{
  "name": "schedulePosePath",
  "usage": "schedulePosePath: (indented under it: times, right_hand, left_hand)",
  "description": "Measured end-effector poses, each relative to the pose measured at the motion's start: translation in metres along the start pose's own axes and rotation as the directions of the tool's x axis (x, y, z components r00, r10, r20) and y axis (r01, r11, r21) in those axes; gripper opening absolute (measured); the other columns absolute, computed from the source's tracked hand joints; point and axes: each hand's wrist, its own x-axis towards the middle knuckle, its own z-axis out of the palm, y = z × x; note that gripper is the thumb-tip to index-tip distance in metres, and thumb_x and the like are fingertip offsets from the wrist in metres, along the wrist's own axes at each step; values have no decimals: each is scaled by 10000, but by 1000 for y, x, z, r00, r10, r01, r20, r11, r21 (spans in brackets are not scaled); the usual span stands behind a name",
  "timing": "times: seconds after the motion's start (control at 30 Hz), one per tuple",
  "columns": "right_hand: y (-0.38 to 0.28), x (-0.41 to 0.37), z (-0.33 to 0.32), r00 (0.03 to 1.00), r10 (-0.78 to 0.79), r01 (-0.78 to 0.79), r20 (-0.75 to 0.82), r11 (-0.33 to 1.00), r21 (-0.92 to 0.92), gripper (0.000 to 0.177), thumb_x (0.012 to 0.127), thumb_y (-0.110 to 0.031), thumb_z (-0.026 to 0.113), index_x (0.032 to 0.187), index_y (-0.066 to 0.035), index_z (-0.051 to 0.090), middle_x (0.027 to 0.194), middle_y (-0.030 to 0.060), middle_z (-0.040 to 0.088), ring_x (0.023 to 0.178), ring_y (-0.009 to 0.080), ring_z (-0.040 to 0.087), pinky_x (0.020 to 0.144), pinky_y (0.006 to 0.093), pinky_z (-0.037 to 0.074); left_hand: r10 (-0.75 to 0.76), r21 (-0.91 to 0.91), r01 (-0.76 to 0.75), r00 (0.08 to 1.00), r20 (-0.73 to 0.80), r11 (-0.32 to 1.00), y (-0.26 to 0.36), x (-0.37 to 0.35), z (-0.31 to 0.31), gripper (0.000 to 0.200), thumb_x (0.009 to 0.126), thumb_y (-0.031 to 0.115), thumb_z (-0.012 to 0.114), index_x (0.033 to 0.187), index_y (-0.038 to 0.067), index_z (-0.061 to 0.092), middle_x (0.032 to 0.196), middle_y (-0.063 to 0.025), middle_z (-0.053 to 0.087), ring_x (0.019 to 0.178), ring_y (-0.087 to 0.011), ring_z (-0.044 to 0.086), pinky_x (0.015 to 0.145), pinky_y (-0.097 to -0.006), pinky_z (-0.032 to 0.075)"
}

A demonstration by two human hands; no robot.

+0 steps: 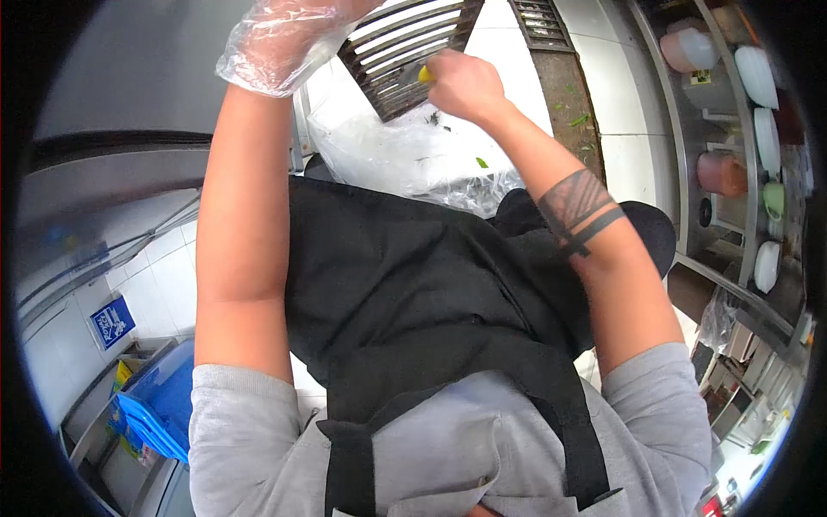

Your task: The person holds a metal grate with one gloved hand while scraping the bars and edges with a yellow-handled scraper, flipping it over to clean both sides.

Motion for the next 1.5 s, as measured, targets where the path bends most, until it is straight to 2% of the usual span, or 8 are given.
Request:
schedulePosePath:
  times: [0.1, 0.23, 0.37, 0.53, 0.67, 0.87, 0.97, 1.5]
  right_hand:
    - [17, 7, -10, 998, 60, -60, -9, 998, 26, 291, 834, -177, 617, 1082, -108, 753, 1144, 115, 720, 1050, 355, 708, 903, 484, 563]
    - [-14, -1, 3, 999, 18, -17, 42, 1000, -18, 298, 825, -180, 631, 1088, -130, 762, 1163, 97, 728, 1068, 331, 707, 904, 475, 566]
    - [14, 6, -6, 998, 57, -55, -31, 997, 54, 319, 822, -183, 622, 1102, -126, 764, 1132, 121, 723, 1066, 342, 707, 915, 473, 564]
    - [-12, 4, 7, 999, -41, 41, -4, 999, -10, 256, 804, -188, 660, 1019, -107, 773, 1094, 131, 752, 1027, 333, 734, 881, 473, 588]
    - [6, 11, -3, 998, 60, -59, -15, 997, 41, 274, 791, -201, 679, 1024, -102, 782, 1110, 148, 747, 1040, 359, 729, 908, 476, 584]
    - [-7, 7, -3, 999, 6, -6, 43, 1000, -9, 332, 830, -188, 623, 1128, -135, 759, 1105, 89, 734, 1056, 323, 712, 909, 468, 570]
    - [-10, 5, 1, 999, 20, -20, 34, 1000, 2, 310, 830, -182, 614, 1097, -121, 760, 1100, 98, 728, 1050, 330, 711, 912, 465, 569]
    - [-15, 10, 1, 998, 60, -60, 19, 998, 1, 263, 803, -194, 632, 1015, -100, 756, 1081, 114, 734, 1042, 342, 711, 910, 472, 568]
  left_hand:
    - [214, -48, -228, 955, -206, 972, -10, -5, 10, 282, 978, 258, 687, 893, -3, 755, 758, -223, 702, 688, -367, 709, 654, -451, 555]
    - [54, -46, -58, 994, -90, 997, -6, -2, 4, 284, 982, 247, 680, 861, -1, 749, 721, -218, 688, 648, -362, 688, 633, -451, 547]
    - [198, -43, -207, 968, -152, 977, -11, -8, 8, 325, 987, 262, 683, 804, -4, 723, 692, -216, 670, 617, -360, 673, 615, -455, 537]
    - [128, -12, -130, 985, -117, 991, -7, 2, 5, 318, 984, 251, 682, 799, -5, 719, 701, -223, 667, 630, -373, 675, 623, -462, 534]
    - [65, -43, -69, 994, -89, 997, -2, -9, 3, 327, 984, 259, 680, 793, -3, 717, 710, -229, 666, 648, -382, 679, 637, -467, 540]
    - [177, 15, -177, 973, -147, 984, -13, -4, 11, 336, 978, 274, 690, 785, 1, 715, 700, -229, 661, 647, -385, 676, 630, -461, 540]
    - [62, -43, -66, 994, -94, 997, -2, -7, 7, 345, 982, 287, 682, 793, 1, 713, 695, -229, 658, 648, -386, 676, 632, -461, 541]
    - [220, 38, -217, 958, -186, 975, -12, -2, 14, 326, 971, 280, 676, 793, 9, 715, 710, -231, 663, 688, -404, 686, 640, -478, 542]
